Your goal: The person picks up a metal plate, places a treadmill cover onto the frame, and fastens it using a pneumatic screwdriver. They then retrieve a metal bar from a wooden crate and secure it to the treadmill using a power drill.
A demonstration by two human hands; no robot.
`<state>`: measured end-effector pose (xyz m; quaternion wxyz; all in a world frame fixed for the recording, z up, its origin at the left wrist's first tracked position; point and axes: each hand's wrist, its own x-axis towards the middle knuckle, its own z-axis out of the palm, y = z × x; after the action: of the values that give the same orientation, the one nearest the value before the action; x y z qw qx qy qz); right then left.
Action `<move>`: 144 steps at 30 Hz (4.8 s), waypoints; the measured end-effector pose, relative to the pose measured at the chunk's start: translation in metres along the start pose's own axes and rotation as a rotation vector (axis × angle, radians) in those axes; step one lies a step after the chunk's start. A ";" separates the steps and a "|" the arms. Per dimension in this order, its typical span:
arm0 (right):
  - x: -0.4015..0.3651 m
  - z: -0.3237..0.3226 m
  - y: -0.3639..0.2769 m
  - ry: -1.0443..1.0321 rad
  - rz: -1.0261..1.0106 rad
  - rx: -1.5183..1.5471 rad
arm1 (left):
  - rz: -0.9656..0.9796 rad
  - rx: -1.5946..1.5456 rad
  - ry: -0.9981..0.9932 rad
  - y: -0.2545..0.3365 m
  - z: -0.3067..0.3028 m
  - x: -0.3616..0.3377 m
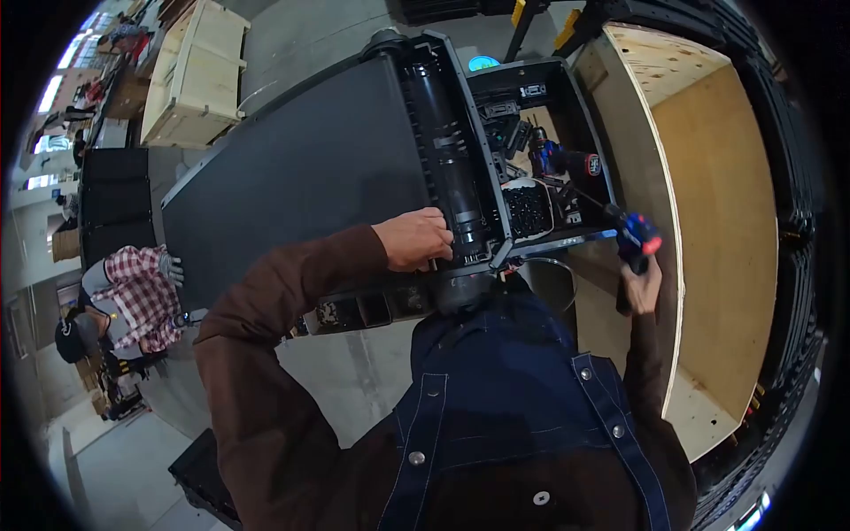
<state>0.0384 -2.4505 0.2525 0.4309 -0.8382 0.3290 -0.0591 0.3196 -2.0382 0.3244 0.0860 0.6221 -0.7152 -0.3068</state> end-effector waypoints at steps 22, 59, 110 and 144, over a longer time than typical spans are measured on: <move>-0.054 0.024 -0.105 -0.718 0.338 0.542 | 0.036 0.038 0.013 -0.005 0.008 0.000; 0.005 0.028 -0.142 -0.854 0.235 0.375 | -0.024 -0.018 -0.052 0.000 0.001 0.005; 0.267 0.195 -0.006 -0.490 -0.761 -1.363 | -1.303 -1.470 1.096 0.214 0.225 0.050; -0.112 -0.003 -0.075 -0.432 0.088 0.259 | -1.783 -0.366 0.402 0.026 0.444 -0.055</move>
<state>-0.0122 -2.3541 0.3317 0.5972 -0.7540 0.2551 0.0986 0.0856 -1.8386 -0.0009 0.0376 0.9596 0.1145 -0.2541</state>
